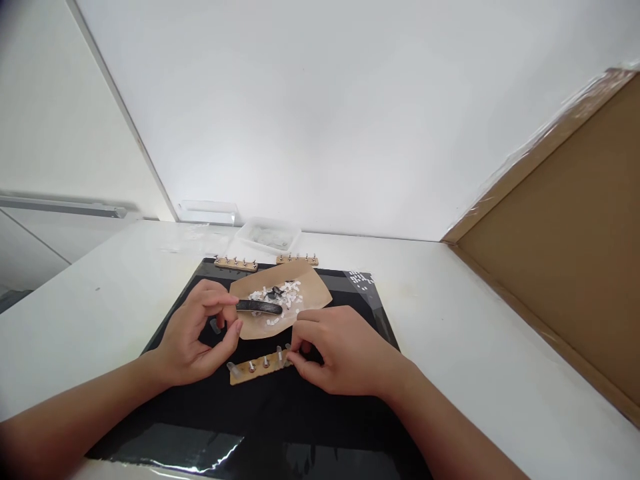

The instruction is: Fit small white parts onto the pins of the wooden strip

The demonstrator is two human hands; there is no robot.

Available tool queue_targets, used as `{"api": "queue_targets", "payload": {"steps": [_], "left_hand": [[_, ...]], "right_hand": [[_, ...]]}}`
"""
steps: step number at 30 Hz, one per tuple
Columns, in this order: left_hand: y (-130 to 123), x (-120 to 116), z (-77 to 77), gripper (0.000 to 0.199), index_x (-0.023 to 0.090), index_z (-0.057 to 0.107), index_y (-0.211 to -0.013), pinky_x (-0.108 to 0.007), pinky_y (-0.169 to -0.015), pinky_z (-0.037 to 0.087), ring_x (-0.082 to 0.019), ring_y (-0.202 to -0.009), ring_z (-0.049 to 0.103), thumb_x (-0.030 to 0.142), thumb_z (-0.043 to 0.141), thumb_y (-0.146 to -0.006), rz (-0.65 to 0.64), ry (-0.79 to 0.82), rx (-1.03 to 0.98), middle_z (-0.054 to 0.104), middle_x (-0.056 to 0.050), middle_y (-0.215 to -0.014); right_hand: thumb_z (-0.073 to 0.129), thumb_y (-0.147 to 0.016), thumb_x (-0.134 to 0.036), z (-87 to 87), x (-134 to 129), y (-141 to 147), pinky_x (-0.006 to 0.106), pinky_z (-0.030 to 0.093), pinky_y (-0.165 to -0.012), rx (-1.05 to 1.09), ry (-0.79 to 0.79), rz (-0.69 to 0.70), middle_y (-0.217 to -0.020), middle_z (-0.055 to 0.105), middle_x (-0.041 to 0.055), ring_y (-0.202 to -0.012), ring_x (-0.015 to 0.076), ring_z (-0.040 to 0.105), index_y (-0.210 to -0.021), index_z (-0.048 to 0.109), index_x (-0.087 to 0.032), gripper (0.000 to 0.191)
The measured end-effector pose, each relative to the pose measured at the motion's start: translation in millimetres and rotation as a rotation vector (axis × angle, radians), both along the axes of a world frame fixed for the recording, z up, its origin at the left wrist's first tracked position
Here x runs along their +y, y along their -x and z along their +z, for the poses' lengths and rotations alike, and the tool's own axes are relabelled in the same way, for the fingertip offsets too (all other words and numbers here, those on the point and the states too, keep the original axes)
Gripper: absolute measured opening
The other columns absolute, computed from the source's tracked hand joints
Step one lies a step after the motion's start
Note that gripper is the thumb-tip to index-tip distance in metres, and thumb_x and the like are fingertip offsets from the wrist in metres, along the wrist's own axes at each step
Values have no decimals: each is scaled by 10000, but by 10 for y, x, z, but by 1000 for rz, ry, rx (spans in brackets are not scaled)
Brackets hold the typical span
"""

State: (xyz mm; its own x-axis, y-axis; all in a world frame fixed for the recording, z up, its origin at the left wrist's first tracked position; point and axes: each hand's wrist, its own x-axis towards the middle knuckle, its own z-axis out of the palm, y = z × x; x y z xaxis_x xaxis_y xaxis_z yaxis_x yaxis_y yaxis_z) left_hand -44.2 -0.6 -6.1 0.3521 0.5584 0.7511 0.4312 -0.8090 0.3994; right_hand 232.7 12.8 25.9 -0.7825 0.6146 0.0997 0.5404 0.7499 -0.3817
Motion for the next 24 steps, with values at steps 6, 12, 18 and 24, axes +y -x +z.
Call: {"api": "queue_targets", "payload": {"steps": [6, 12, 18, 24], "left_hand": [[0, 12, -12, 471, 210, 514, -1295, -254, -611, 502, -201, -841, 570, 54, 657, -874, 4, 1, 1, 609, -2, -756], [4, 23, -12, 460, 194, 515, -1279, -243, -600, 497, -207, -857, 560, 43, 660, -869, -1, 11, 3, 614, -10, -758], [16, 24, 16, 383, 191, 563, -1218, -263, -618, 495, -206, -839, 571, 40, 656, -879, 9, -13, 18, 613, -3, -730], [-10, 47, 103, 208, 179, 653, -1068, -344, -762, 491, -155, -712, 531, 41, 680, -914, 16, -133, 87, 621, 23, -710]], "right_hand": [[620, -951, -278, 47, 24, -57, 265, 357, -624, 69, -43, -2, -734, 652, -8, -658, 131, 552, -808, 636, -220, 156], [547, -1029, -347, -1, 209, -218, 265, 357, -622, 108, -264, -193, -765, 680, 7, -659, 136, 583, -850, 651, -225, 240], [415, -1104, -365, -138, 521, -478, 308, 337, -624, 8, -540, -626, -915, 783, 24, -800, 202, 690, -1036, 748, -245, 360], [365, -1023, -107, -371, 825, -797, 418, 404, -944, 54, -598, -726, -1099, 812, 60, -953, 233, 746, -1444, 583, -157, 477]]}}
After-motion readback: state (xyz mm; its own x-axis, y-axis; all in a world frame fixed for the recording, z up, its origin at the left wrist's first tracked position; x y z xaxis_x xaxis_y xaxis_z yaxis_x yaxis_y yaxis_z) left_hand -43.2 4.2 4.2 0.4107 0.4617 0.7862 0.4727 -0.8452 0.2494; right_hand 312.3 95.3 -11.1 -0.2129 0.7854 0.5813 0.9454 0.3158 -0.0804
